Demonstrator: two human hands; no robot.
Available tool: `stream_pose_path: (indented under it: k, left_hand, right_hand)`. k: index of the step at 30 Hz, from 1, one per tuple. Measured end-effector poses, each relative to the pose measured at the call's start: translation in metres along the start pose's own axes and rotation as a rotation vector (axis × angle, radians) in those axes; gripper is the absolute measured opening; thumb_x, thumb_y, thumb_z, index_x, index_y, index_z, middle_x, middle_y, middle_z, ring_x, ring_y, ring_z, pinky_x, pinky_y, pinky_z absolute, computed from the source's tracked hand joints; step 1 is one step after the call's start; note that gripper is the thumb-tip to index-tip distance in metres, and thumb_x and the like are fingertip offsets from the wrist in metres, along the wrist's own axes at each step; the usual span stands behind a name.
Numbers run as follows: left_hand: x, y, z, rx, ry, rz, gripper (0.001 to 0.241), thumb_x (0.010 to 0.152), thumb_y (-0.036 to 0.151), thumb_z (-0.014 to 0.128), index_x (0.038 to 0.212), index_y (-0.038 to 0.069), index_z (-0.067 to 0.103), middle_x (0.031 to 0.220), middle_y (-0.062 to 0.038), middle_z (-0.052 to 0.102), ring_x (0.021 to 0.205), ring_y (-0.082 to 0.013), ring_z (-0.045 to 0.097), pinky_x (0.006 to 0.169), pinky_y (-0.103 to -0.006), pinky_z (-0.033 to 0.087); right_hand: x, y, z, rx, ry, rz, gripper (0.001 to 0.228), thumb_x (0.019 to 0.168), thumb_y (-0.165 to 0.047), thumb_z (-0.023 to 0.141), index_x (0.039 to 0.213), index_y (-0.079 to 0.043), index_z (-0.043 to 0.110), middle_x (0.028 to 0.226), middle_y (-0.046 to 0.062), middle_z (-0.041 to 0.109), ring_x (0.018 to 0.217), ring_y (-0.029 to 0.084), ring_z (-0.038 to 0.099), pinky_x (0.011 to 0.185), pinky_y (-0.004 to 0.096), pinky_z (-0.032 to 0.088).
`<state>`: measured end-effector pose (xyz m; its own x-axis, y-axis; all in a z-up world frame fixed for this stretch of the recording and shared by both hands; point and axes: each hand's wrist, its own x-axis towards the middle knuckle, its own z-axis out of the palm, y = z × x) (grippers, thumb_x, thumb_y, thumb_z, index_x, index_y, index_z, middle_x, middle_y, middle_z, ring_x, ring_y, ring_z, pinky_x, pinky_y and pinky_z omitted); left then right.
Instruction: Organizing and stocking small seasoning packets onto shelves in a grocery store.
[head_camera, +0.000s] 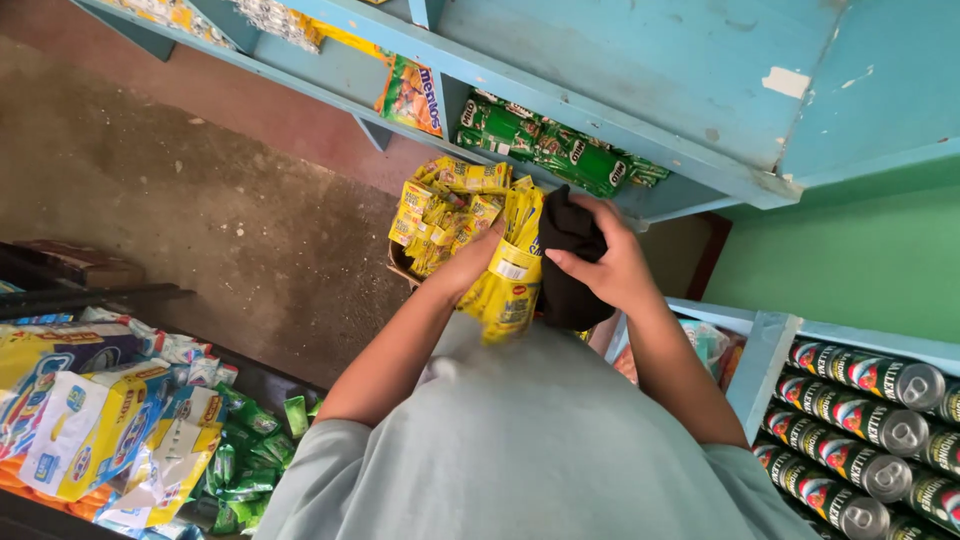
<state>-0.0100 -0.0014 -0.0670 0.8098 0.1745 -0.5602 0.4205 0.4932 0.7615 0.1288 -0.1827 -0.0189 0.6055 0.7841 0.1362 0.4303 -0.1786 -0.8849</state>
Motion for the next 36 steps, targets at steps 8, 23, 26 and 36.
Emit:
stream_pose_path:
  k: [8, 23, 26, 36]
  left_hand:
    - [-0.002, -0.023, -0.022, 0.428, -0.24, 0.221, 0.083, 0.093, 0.055, 0.045, 0.162, 0.015, 0.02, 0.16, -0.017, 0.028, 0.148, -0.0381, 0.025, 0.121, -0.0511, 0.019]
    - [-0.019, 0.018, 0.002, 0.574, -0.104, 0.335, 0.09, 0.078, 0.035, 0.085, 0.147, -0.001, 0.039, 0.127, -0.029, 0.063, 0.122, -0.0451, 0.058, 0.103, -0.0581, 0.045]
    - [-0.035, 0.042, 0.009, 0.746, -0.125, 0.27, 0.098, 0.079, 0.043, 0.081, 0.15, -0.006, 0.034, 0.125, -0.037, 0.061, 0.119, -0.0542, 0.058, 0.099, -0.0626, 0.046]
    - [-0.057, 0.074, 0.022, 0.883, -0.245, 0.201, 0.085, 0.082, 0.045, 0.077, 0.146, 0.005, 0.037, 0.115, -0.036, 0.065, 0.112, -0.0567, 0.061, 0.095, -0.0618, 0.049]
  right_hand:
    - [-0.01, 0.027, 0.01, -0.169, 0.207, 0.052, 0.047, 0.082, -0.032, 0.092, 0.111, -0.005, 0.067, 0.104, 0.013, 0.065, 0.095, 0.028, 0.067, 0.081, 0.038, 0.053]
    - [-0.009, -0.017, 0.003, -0.221, -0.025, 0.088, 0.093, 0.069, -0.029, 0.094, 0.148, -0.008, 0.051, 0.139, 0.015, 0.055, 0.128, 0.04, 0.057, 0.108, 0.052, 0.045]
    - [-0.015, -0.01, 0.004, -0.323, 0.002, 0.156, 0.084, 0.06, -0.037, 0.1, 0.13, -0.01, 0.061, 0.126, 0.009, 0.06, 0.116, 0.039, 0.065, 0.1, 0.051, 0.051]
    - [-0.001, -0.015, -0.019, -0.093, 0.227, 0.072, 0.035, 0.071, -0.015, 0.096, 0.087, -0.008, 0.066, 0.08, 0.008, 0.06, 0.079, 0.021, 0.062, 0.07, 0.031, 0.042]
